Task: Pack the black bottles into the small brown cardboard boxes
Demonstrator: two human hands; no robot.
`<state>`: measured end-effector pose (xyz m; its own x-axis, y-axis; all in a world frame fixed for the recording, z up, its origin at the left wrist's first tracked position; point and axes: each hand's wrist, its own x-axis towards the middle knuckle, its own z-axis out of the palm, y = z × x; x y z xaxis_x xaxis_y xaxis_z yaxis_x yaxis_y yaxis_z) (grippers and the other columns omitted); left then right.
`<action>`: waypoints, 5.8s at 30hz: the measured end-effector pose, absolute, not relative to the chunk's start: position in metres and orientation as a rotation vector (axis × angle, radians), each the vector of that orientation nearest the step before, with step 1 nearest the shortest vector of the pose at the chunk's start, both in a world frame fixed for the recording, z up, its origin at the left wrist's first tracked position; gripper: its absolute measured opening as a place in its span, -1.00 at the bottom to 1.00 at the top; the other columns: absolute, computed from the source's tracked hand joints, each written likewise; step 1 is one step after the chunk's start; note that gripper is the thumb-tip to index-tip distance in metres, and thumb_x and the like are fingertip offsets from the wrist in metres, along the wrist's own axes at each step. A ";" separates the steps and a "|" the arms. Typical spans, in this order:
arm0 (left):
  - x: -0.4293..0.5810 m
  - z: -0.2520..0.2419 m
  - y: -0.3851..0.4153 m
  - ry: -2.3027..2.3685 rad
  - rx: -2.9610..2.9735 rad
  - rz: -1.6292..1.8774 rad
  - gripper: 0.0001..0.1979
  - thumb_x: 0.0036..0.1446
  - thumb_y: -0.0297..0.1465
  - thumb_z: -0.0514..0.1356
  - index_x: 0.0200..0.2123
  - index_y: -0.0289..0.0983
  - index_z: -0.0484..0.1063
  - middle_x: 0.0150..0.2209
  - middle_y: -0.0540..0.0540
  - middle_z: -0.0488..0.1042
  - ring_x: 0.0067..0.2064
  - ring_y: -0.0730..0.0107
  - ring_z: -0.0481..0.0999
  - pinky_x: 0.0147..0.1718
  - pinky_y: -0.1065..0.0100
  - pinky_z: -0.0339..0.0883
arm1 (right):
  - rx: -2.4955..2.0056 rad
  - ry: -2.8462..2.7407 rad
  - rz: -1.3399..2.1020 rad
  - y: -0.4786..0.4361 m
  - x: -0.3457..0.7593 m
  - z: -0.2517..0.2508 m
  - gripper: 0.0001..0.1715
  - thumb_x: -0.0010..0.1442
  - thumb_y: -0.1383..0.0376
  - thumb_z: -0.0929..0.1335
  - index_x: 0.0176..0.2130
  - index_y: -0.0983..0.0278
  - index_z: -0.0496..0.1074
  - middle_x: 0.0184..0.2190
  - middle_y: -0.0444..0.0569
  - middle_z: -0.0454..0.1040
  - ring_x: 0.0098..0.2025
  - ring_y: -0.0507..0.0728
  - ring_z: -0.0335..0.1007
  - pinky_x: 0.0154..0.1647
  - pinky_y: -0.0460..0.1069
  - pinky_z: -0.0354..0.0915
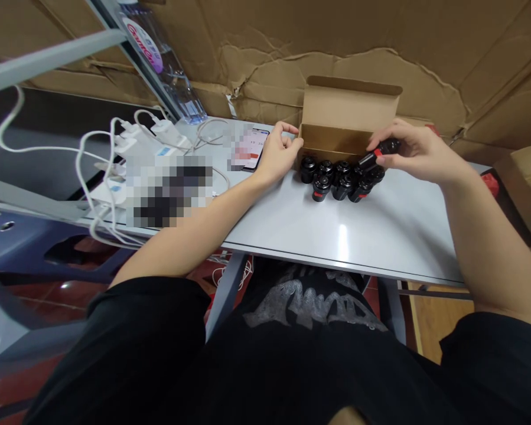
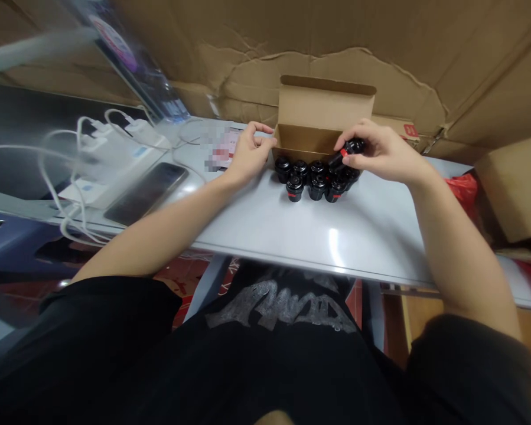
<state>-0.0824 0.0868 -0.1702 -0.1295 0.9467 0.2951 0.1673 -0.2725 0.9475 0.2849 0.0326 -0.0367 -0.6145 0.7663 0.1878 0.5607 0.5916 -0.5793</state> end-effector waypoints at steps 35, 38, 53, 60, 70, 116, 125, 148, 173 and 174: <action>-0.072 -0.168 0.077 1.184 1.313 1.316 -0.65 0.71 -0.15 0.46 0.27 -0.08 0.40 -0.40 0.17 0.38 -0.49 0.48 0.40 -0.38 0.38 0.40 | -1.061 -2.266 0.796 0.101 0.205 -0.071 -0.32 0.16 -0.33 0.76 0.17 -0.22 0.86 0.28 -0.16 0.89 0.41 0.61 0.66 0.52 0.56 0.59; -0.072 -0.168 0.075 1.187 1.316 1.319 -0.63 0.71 -0.11 0.46 0.30 -0.07 0.41 -0.41 0.17 0.40 -0.48 0.44 0.46 -0.38 0.36 0.47 | -1.116 -2.223 0.826 0.096 0.204 -0.069 -0.29 0.18 -0.43 0.76 0.18 -0.29 0.81 0.19 -0.27 0.90 0.31 0.53 0.63 0.48 0.54 0.58; -0.073 -0.177 0.078 1.145 1.304 1.287 -0.48 0.71 0.12 0.45 0.38 -0.08 0.48 -0.40 0.14 0.35 -0.46 0.37 0.46 -0.26 0.26 0.50 | -1.178 -2.135 0.872 0.089 0.200 -0.067 0.05 0.01 -0.45 0.78 0.34 -0.15 0.80 0.03 -0.14 0.90 0.19 0.56 0.68 0.45 0.61 0.53; -0.074 -0.179 0.079 1.128 1.332 1.302 -0.38 0.64 0.26 0.46 0.32 -0.06 0.46 -0.41 0.16 0.31 -0.49 0.41 0.41 -0.33 0.30 0.39 | -1.168 -2.180 0.878 0.089 0.199 -0.067 0.08 0.06 -0.55 0.67 0.42 -0.29 0.72 0.04 -0.15 0.89 0.21 0.59 0.67 0.43 0.65 0.49; -0.074 -0.181 0.081 1.149 1.339 1.294 -0.38 0.65 0.25 0.45 0.34 -0.07 0.46 -0.40 0.14 0.35 -0.49 0.39 0.43 -0.33 0.29 0.40 | -1.243 -2.163 0.814 0.083 0.199 -0.063 0.03 0.10 -0.63 0.66 0.34 -0.26 0.74 0.07 -0.19 0.90 0.20 0.54 0.65 0.36 0.57 0.56; -0.088 -0.200 0.098 1.176 1.635 1.177 -0.14 0.62 0.52 0.15 0.51 -0.02 0.32 -0.30 0.06 0.47 -0.43 0.32 0.51 -0.34 0.20 0.48 | -0.862 -2.145 0.730 0.130 0.215 -0.103 -0.42 0.31 0.02 0.86 0.14 0.08 0.73 0.08 0.04 0.85 -0.11 0.29 0.77 0.07 0.25 0.74; -0.087 -0.192 0.091 1.161 1.603 1.165 -0.16 0.65 0.47 0.19 0.52 -0.05 0.33 -0.33 0.10 0.41 -0.46 0.36 0.44 -0.35 0.21 0.42 | -0.874 -2.151 0.725 0.126 0.214 -0.101 -0.44 0.36 -0.03 0.82 0.15 0.07 0.73 0.08 0.06 0.84 -0.03 0.36 0.78 0.10 0.29 0.77; -0.090 -0.189 0.090 1.229 1.622 1.167 -0.05 0.62 0.49 0.22 0.69 0.00 0.24 -0.36 0.10 0.43 -0.40 0.21 0.60 -0.20 0.11 0.62 | -0.888 -2.088 0.853 0.128 0.210 -0.101 -0.27 0.10 -0.13 0.87 0.09 0.04 0.74 0.12 0.05 0.85 -0.08 0.36 0.77 0.15 0.36 0.75; -0.087 -0.155 0.062 1.231 1.870 1.233 -0.50 0.68 0.24 0.25 0.15 0.00 0.73 -0.32 -0.03 0.51 -0.18 0.08 0.63 -0.09 0.10 0.59 | -0.859 -2.135 0.793 0.122 0.208 -0.096 -0.38 0.07 -0.12 0.87 -0.01 -0.05 0.77 0.11 -0.01 0.86 0.24 0.55 0.77 0.43 0.45 0.74; -0.087 -0.153 0.063 1.229 1.882 1.233 -0.54 0.68 0.19 0.26 0.13 -0.01 0.74 -0.32 -0.04 0.53 -0.18 0.08 0.63 -0.08 0.10 0.58 | -0.858 -2.132 0.797 0.122 0.208 -0.096 -0.37 0.08 -0.13 0.87 0.01 -0.05 0.77 0.11 -0.01 0.86 0.24 0.54 0.78 0.42 0.45 0.75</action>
